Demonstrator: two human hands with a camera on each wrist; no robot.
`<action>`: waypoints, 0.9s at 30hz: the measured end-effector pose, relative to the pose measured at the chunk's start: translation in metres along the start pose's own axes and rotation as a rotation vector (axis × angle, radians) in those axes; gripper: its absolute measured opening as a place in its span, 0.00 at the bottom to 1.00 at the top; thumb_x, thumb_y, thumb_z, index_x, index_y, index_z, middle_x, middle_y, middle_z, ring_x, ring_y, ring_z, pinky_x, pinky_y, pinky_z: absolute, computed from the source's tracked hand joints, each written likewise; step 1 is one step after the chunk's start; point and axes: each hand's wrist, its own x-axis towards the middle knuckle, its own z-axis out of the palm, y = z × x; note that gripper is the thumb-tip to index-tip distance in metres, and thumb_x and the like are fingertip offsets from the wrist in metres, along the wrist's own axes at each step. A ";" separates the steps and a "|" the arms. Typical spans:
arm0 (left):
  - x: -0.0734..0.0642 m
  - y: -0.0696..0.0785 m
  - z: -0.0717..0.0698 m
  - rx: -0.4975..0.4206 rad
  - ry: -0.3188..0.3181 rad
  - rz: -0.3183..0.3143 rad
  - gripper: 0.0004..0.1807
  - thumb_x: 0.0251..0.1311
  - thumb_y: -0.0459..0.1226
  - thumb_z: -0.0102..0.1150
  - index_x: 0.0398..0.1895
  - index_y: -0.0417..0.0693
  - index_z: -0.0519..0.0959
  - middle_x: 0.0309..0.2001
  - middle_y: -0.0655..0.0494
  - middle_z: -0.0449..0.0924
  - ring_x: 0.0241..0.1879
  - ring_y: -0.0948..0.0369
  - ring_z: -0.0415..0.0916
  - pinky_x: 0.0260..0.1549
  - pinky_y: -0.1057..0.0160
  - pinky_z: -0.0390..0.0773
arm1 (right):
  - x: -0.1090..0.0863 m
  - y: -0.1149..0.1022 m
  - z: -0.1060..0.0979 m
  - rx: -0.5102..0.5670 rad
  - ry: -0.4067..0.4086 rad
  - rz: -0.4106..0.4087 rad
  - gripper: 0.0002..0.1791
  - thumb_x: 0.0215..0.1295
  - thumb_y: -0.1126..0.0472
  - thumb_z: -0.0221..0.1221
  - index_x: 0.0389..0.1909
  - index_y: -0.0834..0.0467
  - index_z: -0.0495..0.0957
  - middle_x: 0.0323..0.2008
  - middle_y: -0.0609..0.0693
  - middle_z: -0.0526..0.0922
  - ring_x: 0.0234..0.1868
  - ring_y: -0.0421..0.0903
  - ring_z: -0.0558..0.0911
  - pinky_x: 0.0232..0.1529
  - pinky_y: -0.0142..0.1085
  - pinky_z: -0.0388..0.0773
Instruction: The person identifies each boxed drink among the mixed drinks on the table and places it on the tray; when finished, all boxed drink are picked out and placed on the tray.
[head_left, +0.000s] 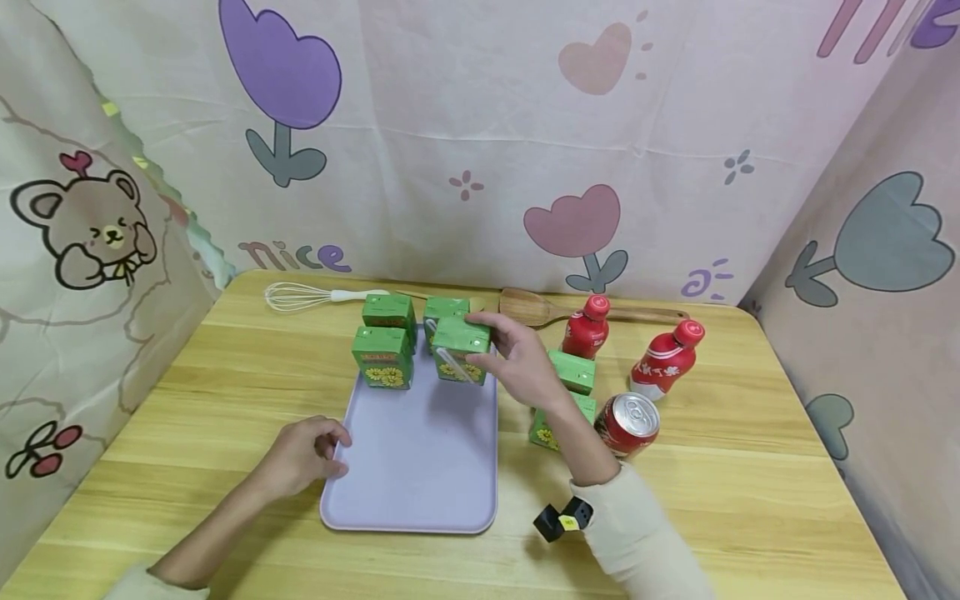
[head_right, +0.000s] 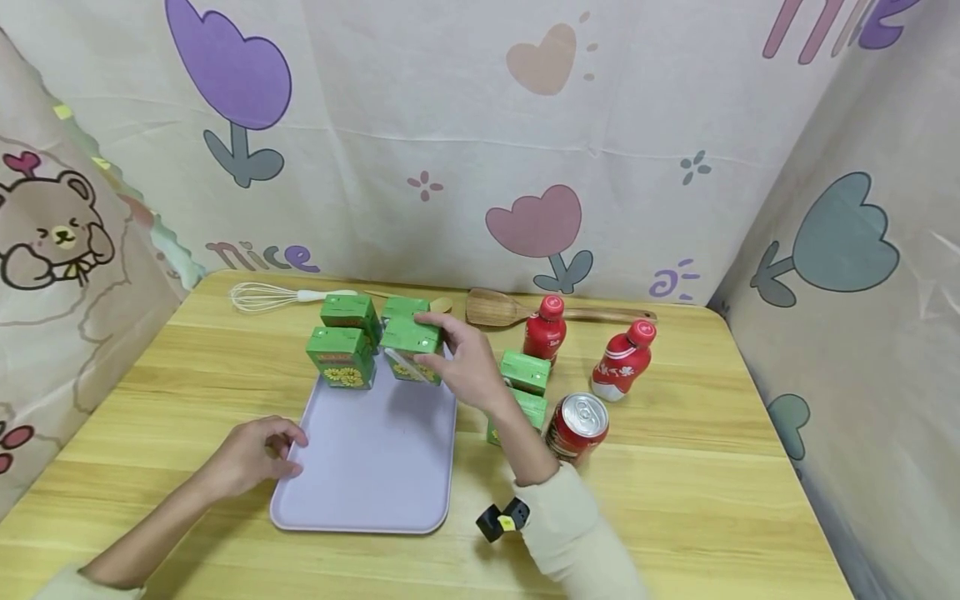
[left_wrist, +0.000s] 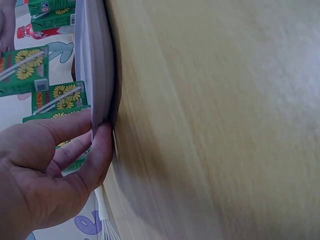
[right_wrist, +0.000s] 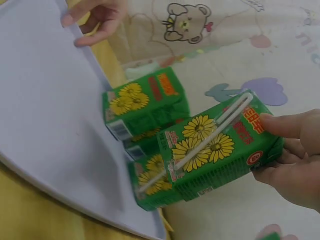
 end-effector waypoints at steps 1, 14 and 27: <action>0.000 0.000 0.000 -0.001 0.000 -0.001 0.16 0.39 0.26 0.71 0.34 0.41 0.79 0.27 0.53 0.72 0.27 0.62 0.67 0.22 0.70 0.70 | 0.001 0.001 0.003 0.005 -0.002 0.008 0.27 0.56 0.74 0.60 0.59 0.62 0.72 0.59 0.57 0.74 0.61 0.50 0.74 0.63 0.42 0.70; -0.001 -0.001 0.001 -0.012 0.004 0.012 0.16 0.38 0.26 0.71 0.34 0.41 0.79 0.27 0.53 0.73 0.27 0.63 0.67 0.22 0.70 0.71 | 0.015 0.022 0.029 0.037 -0.024 0.082 0.29 0.54 0.79 0.58 0.59 0.64 0.72 0.59 0.61 0.72 0.56 0.54 0.76 0.59 0.44 0.73; -0.001 0.000 -0.001 -0.011 0.004 0.011 0.16 0.39 0.26 0.71 0.35 0.41 0.79 0.27 0.53 0.72 0.27 0.62 0.67 0.23 0.70 0.71 | 0.025 0.034 0.039 -0.014 -0.020 0.113 0.29 0.54 0.79 0.58 0.59 0.62 0.72 0.60 0.59 0.72 0.57 0.52 0.75 0.60 0.41 0.72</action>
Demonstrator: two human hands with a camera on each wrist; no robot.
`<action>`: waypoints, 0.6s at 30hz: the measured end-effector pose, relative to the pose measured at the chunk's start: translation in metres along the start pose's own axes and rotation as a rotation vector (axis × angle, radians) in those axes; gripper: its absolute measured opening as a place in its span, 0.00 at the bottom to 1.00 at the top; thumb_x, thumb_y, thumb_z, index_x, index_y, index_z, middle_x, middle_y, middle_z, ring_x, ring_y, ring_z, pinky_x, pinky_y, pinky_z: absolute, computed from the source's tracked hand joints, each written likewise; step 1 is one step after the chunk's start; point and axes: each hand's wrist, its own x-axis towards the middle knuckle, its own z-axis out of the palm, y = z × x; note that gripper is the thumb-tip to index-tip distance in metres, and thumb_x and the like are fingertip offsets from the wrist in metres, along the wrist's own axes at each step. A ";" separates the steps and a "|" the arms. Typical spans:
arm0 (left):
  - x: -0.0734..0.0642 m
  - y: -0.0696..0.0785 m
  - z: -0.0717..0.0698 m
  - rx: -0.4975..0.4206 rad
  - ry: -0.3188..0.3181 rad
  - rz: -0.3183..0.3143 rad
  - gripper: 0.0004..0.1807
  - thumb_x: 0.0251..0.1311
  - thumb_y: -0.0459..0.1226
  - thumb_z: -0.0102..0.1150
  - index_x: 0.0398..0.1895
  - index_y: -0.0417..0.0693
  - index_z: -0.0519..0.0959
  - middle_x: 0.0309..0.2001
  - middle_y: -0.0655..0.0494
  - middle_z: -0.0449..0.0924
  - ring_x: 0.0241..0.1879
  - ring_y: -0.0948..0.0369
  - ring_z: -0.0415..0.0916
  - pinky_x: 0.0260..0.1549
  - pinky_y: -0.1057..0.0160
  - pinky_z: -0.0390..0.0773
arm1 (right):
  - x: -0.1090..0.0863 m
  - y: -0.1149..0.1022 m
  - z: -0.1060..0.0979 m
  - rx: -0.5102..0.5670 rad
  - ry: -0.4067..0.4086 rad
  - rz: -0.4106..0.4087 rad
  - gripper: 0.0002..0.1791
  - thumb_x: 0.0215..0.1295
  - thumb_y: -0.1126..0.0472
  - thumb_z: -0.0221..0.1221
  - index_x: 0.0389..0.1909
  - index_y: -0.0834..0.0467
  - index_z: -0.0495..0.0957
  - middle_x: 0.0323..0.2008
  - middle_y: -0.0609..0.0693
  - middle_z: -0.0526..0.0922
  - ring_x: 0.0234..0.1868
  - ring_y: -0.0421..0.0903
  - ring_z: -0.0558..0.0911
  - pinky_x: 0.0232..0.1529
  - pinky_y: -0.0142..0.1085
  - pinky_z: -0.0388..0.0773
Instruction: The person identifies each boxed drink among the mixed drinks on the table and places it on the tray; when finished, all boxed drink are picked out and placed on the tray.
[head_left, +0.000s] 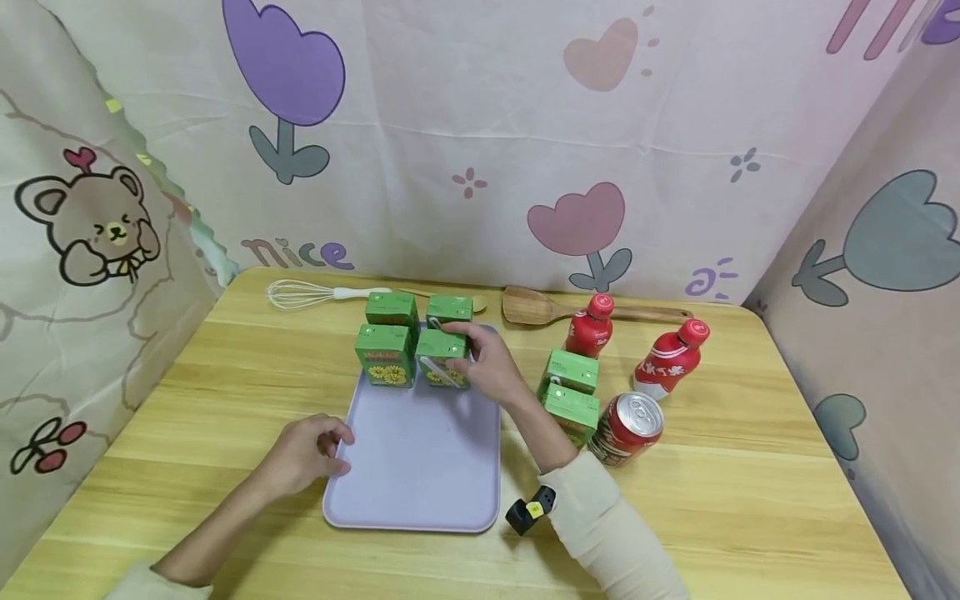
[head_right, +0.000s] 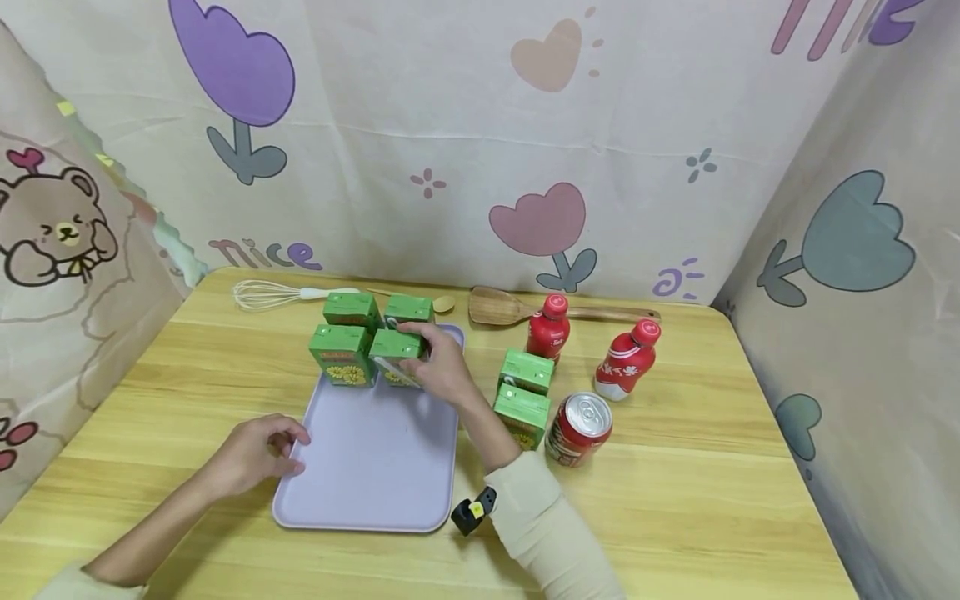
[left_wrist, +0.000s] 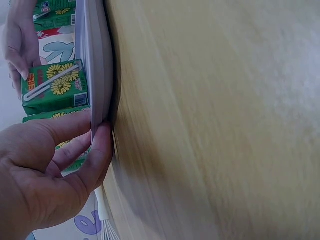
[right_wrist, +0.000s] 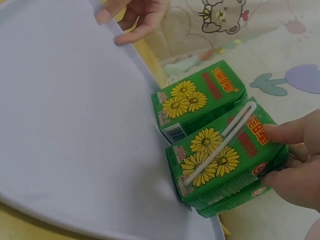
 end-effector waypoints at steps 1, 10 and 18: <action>0.000 0.000 0.000 0.000 0.000 -0.001 0.16 0.39 0.26 0.71 0.35 0.41 0.79 0.27 0.53 0.72 0.27 0.62 0.67 0.23 0.70 0.71 | 0.001 0.001 0.000 -0.012 0.006 -0.005 0.29 0.54 0.78 0.58 0.59 0.62 0.72 0.59 0.59 0.72 0.54 0.51 0.76 0.59 0.40 0.73; 0.001 0.001 -0.001 0.002 0.001 -0.011 0.16 0.39 0.26 0.71 0.35 0.41 0.79 0.27 0.53 0.72 0.28 0.61 0.67 0.22 0.70 0.71 | 0.006 0.005 0.000 -0.029 -0.001 -0.048 0.29 0.55 0.80 0.54 0.60 0.65 0.69 0.59 0.62 0.72 0.57 0.54 0.75 0.58 0.41 0.74; 0.000 0.000 0.000 -0.003 0.000 -0.012 0.16 0.39 0.26 0.71 0.35 0.41 0.79 0.27 0.53 0.73 0.27 0.61 0.67 0.22 0.70 0.71 | 0.006 0.004 0.002 -0.070 0.016 -0.032 0.32 0.50 0.81 0.51 0.60 0.62 0.70 0.59 0.60 0.72 0.54 0.53 0.75 0.44 0.35 0.75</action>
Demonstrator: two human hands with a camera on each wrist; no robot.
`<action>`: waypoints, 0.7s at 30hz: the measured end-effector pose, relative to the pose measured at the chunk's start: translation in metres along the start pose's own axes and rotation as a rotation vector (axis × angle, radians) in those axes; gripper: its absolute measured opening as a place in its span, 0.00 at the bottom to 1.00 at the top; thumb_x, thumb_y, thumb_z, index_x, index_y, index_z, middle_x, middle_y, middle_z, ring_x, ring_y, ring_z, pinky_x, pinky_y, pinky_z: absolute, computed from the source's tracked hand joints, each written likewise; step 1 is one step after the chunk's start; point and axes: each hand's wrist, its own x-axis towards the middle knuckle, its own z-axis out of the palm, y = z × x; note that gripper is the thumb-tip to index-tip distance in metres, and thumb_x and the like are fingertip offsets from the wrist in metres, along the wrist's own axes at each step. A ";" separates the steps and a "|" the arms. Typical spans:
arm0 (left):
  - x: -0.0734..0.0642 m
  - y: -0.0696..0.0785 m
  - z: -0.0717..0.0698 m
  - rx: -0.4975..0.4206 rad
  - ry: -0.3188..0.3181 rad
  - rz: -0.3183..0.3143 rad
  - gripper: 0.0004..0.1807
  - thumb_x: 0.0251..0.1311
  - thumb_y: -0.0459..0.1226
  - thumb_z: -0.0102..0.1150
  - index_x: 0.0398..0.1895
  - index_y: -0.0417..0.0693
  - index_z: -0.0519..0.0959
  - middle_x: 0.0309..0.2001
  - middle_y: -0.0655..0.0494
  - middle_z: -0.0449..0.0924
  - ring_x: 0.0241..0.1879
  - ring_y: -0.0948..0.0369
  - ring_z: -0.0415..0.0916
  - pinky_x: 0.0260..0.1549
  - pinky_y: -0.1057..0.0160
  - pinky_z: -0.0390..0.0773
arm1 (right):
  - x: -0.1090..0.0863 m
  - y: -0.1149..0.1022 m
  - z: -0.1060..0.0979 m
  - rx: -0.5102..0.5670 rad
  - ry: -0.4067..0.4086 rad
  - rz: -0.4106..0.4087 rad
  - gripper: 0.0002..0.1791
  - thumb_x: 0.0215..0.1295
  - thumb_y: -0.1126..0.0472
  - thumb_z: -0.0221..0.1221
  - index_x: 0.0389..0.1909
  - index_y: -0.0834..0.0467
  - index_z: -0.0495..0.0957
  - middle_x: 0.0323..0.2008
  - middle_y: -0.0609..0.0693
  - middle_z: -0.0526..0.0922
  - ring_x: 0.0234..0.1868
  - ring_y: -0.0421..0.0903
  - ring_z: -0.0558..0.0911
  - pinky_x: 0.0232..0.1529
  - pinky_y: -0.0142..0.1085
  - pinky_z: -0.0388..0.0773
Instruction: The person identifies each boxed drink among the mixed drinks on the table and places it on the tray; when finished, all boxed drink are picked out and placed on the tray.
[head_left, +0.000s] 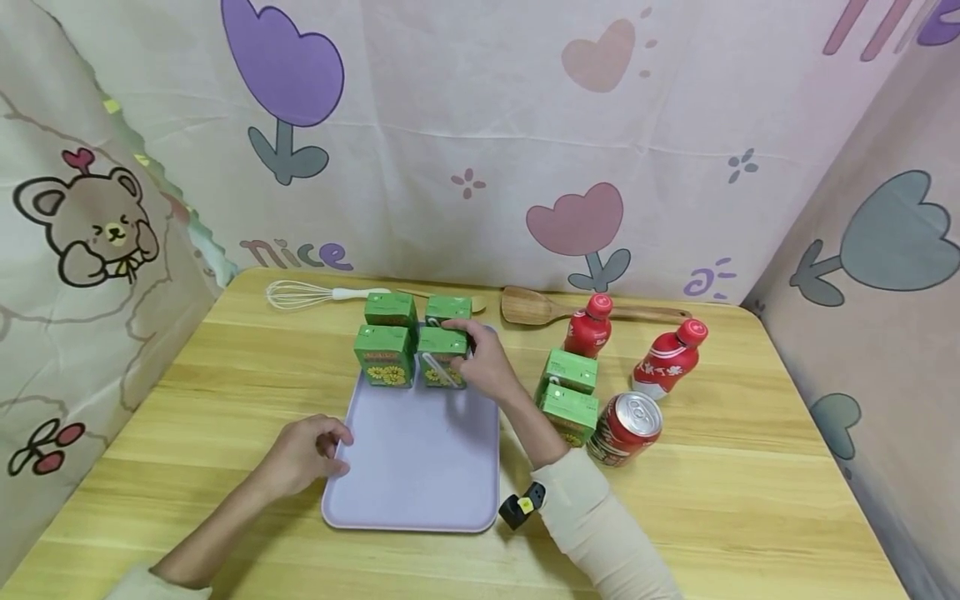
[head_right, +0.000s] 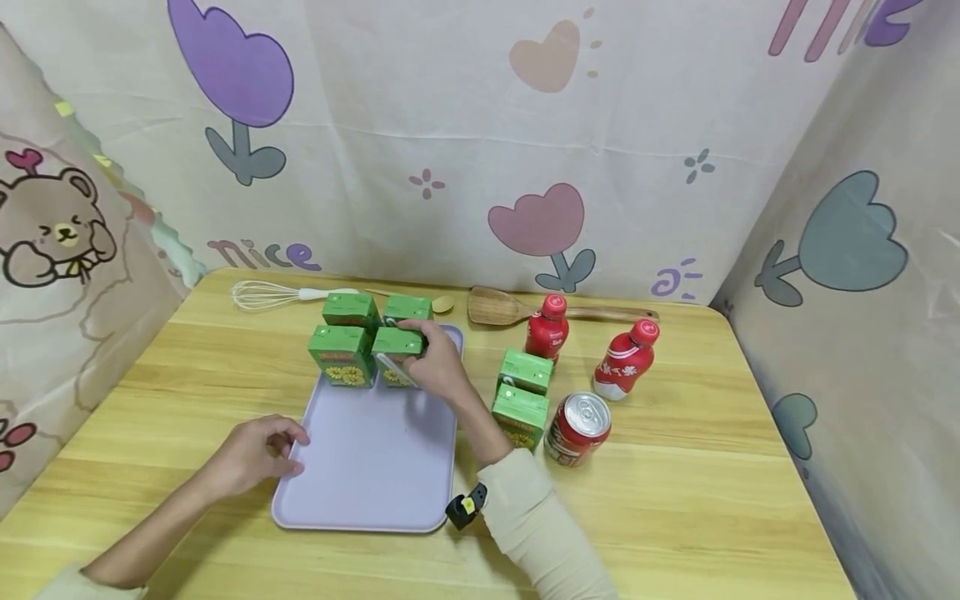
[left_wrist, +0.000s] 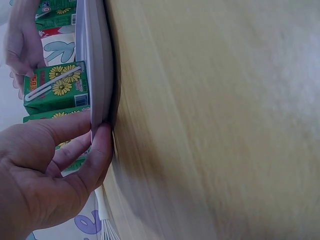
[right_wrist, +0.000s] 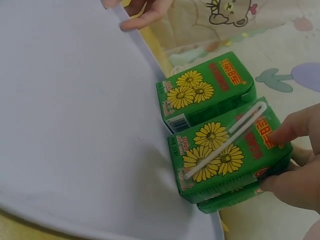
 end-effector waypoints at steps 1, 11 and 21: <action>0.000 0.000 0.000 0.002 0.000 0.002 0.16 0.39 0.26 0.71 0.35 0.41 0.79 0.27 0.53 0.73 0.28 0.61 0.68 0.22 0.70 0.71 | -0.001 -0.001 0.000 -0.029 0.012 0.011 0.32 0.50 0.80 0.52 0.60 0.61 0.71 0.60 0.59 0.72 0.55 0.52 0.74 0.45 0.36 0.75; 0.001 0.000 -0.001 0.016 0.003 0.005 0.16 0.39 0.26 0.71 0.35 0.41 0.79 0.27 0.53 0.73 0.27 0.62 0.68 0.22 0.70 0.71 | -0.020 -0.020 -0.014 -0.280 0.088 -0.029 0.31 0.52 0.69 0.62 0.60 0.56 0.70 0.62 0.53 0.72 0.66 0.52 0.68 0.67 0.50 0.63; 0.001 -0.001 0.001 0.021 0.014 0.010 0.16 0.38 0.26 0.71 0.34 0.41 0.79 0.27 0.53 0.73 0.27 0.63 0.68 0.22 0.70 0.71 | -0.051 -0.037 -0.050 -0.311 0.047 -0.091 0.29 0.56 0.65 0.62 0.61 0.54 0.71 0.61 0.48 0.75 0.66 0.48 0.69 0.67 0.48 0.63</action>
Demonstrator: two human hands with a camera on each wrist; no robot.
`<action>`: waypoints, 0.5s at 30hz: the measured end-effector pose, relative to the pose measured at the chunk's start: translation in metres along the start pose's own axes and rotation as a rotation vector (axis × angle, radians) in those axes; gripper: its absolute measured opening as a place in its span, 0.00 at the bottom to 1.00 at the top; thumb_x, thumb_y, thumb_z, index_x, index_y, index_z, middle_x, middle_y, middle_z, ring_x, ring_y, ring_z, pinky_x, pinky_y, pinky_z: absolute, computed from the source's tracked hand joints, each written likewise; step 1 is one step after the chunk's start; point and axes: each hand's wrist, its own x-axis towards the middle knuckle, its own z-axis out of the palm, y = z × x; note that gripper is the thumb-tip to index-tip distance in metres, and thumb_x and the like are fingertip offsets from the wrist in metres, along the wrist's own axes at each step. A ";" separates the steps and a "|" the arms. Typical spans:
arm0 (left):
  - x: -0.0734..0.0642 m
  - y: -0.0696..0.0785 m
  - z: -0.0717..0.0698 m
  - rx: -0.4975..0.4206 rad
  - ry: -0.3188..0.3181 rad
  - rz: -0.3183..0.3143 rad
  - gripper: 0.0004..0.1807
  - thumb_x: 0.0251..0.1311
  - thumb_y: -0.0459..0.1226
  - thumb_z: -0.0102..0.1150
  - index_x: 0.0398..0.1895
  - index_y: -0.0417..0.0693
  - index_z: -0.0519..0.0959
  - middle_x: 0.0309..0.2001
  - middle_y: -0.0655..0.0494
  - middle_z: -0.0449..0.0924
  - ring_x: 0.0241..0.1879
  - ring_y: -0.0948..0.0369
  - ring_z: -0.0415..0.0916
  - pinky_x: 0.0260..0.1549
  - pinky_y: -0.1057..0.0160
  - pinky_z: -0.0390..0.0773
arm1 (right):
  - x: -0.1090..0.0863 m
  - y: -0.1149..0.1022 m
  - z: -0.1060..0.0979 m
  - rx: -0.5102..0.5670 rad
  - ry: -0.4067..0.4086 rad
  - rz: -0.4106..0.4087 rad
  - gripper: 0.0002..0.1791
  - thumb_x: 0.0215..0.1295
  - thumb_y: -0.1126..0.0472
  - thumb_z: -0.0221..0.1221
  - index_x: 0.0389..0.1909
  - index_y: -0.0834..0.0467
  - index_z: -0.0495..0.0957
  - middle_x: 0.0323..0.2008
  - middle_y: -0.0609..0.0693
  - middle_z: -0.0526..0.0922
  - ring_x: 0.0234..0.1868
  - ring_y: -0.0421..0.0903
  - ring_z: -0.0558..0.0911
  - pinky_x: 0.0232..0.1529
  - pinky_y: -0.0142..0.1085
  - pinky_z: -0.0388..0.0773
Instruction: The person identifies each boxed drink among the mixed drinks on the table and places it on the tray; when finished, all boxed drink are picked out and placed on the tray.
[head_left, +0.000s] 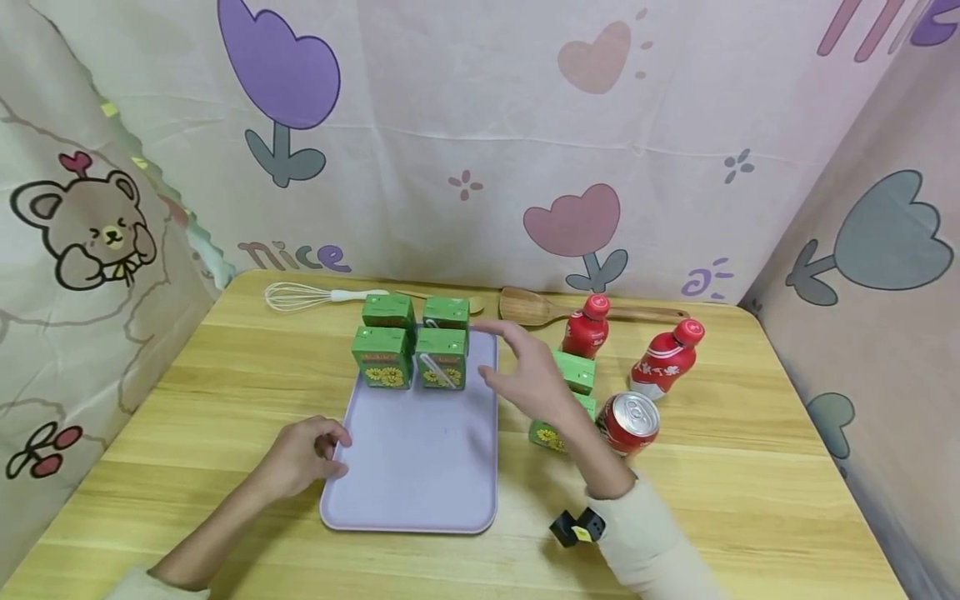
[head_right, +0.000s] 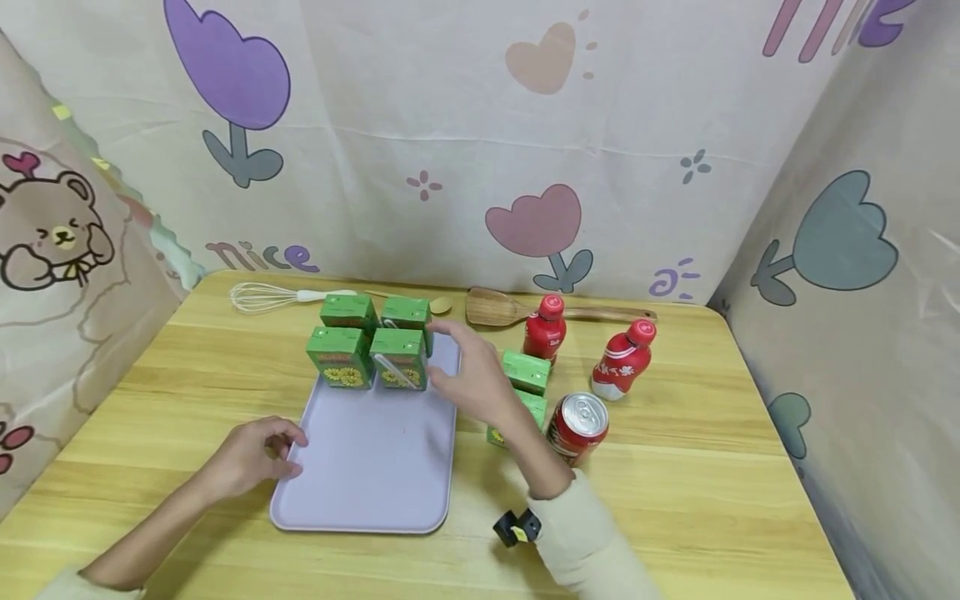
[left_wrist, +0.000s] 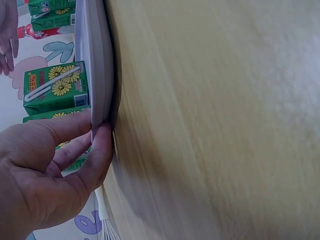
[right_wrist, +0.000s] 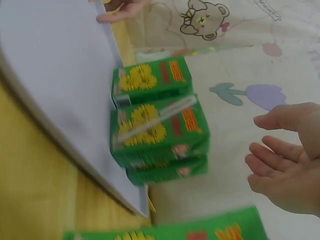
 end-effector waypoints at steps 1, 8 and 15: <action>0.000 0.000 0.000 -0.001 0.000 -0.001 0.16 0.38 0.26 0.71 0.34 0.41 0.79 0.27 0.53 0.73 0.27 0.63 0.68 0.22 0.70 0.71 | -0.003 0.000 -0.005 0.002 -0.006 0.006 0.29 0.57 0.65 0.62 0.61 0.53 0.70 0.61 0.47 0.74 0.66 0.48 0.69 0.67 0.48 0.63; -0.001 0.001 0.000 0.002 -0.003 -0.006 0.16 0.38 0.26 0.72 0.34 0.42 0.79 0.27 0.53 0.73 0.27 0.62 0.68 0.23 0.70 0.71 | -0.017 0.016 -0.039 -0.010 -0.065 -0.032 0.29 0.57 0.65 0.63 0.62 0.57 0.69 0.62 0.52 0.74 0.67 0.50 0.69 0.67 0.49 0.63; 0.000 0.000 0.000 0.002 -0.004 0.003 0.17 0.37 0.27 0.72 0.34 0.42 0.79 0.27 0.54 0.73 0.27 0.63 0.68 0.23 0.71 0.72 | -0.020 0.033 -0.072 -0.119 -0.142 0.011 0.28 0.55 0.66 0.65 0.60 0.58 0.72 0.59 0.55 0.76 0.62 0.56 0.73 0.63 0.53 0.68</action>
